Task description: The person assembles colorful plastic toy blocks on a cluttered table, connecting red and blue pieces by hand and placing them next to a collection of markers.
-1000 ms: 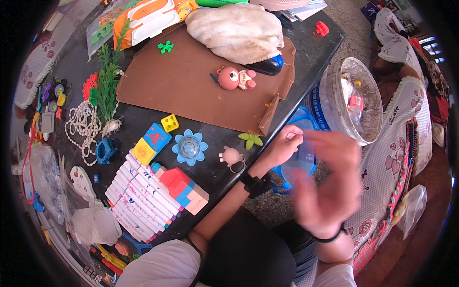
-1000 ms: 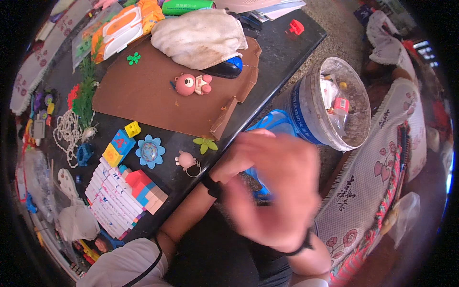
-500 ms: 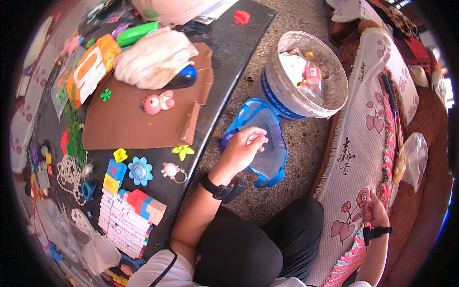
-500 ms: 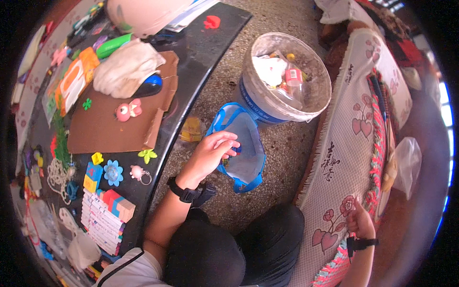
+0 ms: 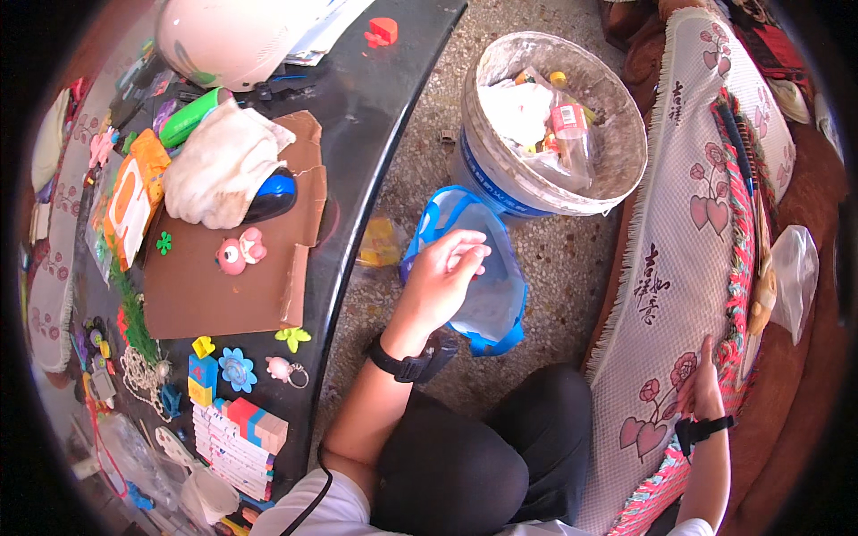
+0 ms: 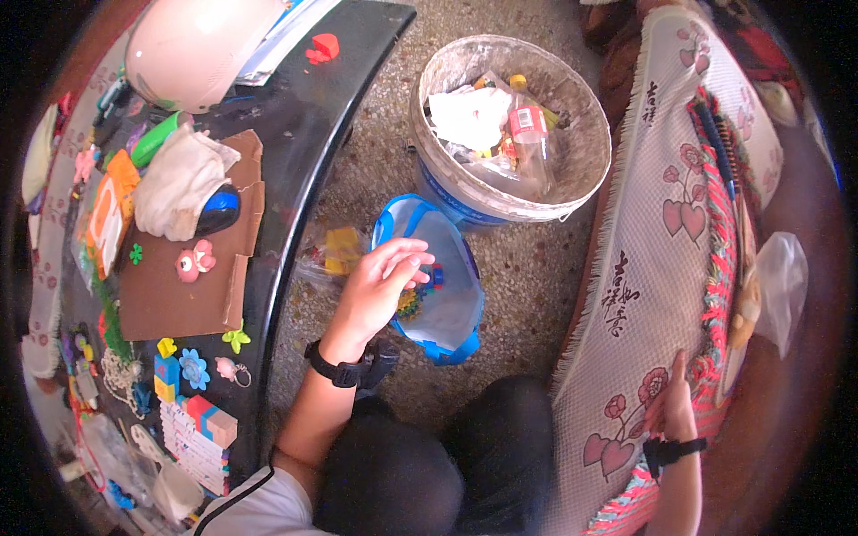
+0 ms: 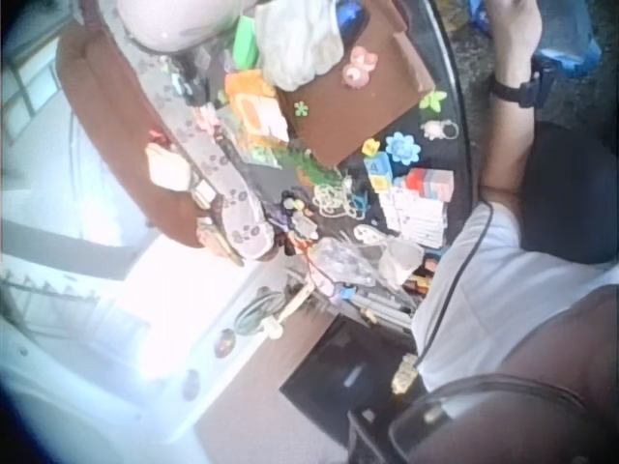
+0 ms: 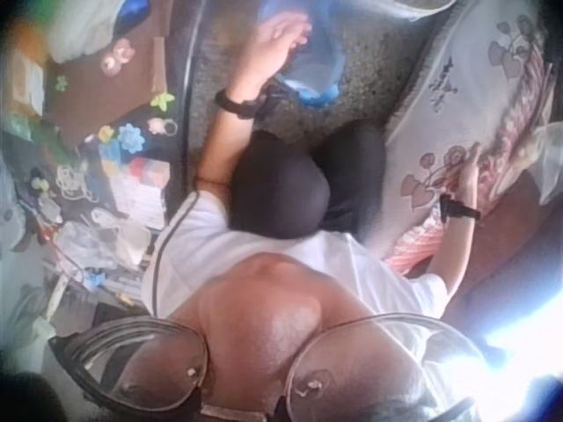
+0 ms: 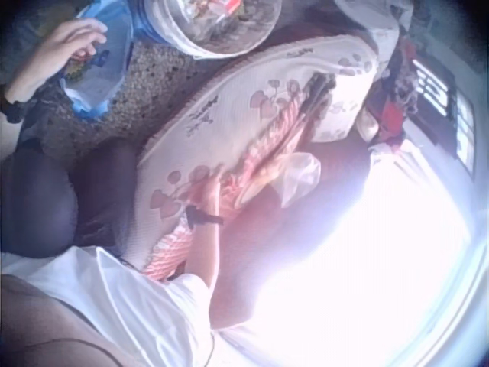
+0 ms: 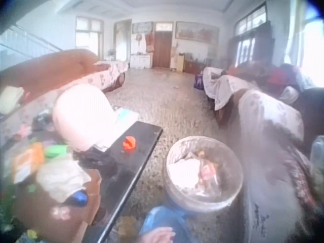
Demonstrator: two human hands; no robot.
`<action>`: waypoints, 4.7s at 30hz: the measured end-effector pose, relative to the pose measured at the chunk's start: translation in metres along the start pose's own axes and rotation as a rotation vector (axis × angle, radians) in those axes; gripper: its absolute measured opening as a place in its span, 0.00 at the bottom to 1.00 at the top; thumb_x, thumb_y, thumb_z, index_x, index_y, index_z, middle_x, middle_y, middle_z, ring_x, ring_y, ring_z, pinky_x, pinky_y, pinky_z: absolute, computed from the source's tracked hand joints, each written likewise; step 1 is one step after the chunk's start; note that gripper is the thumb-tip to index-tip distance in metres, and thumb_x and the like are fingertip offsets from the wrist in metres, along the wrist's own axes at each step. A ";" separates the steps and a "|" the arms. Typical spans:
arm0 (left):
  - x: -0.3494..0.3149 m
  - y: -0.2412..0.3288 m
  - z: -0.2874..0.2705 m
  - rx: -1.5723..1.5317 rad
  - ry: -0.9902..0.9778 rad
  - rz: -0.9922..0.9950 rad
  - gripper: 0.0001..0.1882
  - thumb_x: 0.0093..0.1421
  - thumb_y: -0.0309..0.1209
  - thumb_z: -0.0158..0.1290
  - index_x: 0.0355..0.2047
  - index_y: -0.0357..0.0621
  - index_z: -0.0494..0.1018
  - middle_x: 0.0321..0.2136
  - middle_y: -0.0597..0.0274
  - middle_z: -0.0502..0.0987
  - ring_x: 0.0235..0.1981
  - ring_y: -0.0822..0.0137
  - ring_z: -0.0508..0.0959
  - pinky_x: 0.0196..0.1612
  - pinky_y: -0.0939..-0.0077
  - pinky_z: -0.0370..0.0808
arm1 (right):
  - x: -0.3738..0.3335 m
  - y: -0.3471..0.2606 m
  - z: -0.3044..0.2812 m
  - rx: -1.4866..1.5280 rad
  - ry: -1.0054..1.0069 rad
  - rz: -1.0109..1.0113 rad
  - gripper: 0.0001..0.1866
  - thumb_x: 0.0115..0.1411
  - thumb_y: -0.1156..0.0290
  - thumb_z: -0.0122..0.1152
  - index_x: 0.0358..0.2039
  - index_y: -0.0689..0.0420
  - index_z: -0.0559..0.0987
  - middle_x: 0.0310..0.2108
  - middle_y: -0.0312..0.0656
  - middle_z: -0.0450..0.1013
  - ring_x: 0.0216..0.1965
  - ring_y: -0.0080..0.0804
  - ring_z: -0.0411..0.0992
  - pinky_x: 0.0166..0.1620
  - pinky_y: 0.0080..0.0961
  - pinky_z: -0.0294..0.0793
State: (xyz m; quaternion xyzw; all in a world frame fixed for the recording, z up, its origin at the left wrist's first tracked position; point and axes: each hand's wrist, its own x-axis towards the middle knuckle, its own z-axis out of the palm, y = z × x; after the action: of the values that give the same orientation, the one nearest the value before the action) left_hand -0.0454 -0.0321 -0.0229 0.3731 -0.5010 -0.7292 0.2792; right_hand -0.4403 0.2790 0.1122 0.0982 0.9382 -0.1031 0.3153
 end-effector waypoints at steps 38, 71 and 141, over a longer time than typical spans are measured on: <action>0.120 0.193 -0.062 1.237 0.580 0.323 0.22 0.50 0.16 0.57 0.46 0.44 0.79 0.44 0.53 0.73 0.46 0.47 0.73 0.51 0.59 0.77 | 0.025 0.001 0.026 0.173 -0.195 0.107 0.45 0.61 0.17 0.31 0.18 0.50 0.69 0.12 0.36 0.66 0.05 0.29 0.54 0.08 0.30 0.54; -0.220 0.186 -0.180 0.425 1.265 -0.211 0.18 0.55 0.32 0.72 0.35 0.41 0.72 0.28 0.72 0.73 0.30 0.79 0.71 0.37 0.82 0.71 | -0.202 -0.188 0.145 -0.480 -0.900 -0.621 0.15 0.72 0.63 0.54 0.38 0.62 0.81 0.29 0.39 0.79 0.24 0.22 0.73 0.28 0.20 0.72; -0.142 0.192 0.042 -0.663 1.158 -0.463 0.10 0.68 0.33 0.60 0.43 0.39 0.80 0.35 0.67 0.83 0.25 0.83 0.66 0.29 0.84 0.63 | -0.320 -0.209 0.111 -0.463 -0.809 -1.585 0.20 0.59 0.63 0.72 0.45 0.61 0.76 0.36 0.50 0.79 0.37 0.53 0.80 0.39 0.40 0.82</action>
State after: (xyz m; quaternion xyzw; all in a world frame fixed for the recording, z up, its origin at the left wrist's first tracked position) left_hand 0.0062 0.0350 0.2040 0.6936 0.0689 -0.5682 0.4374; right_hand -0.1783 0.0122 0.2488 -0.6829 0.5466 -0.1252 0.4683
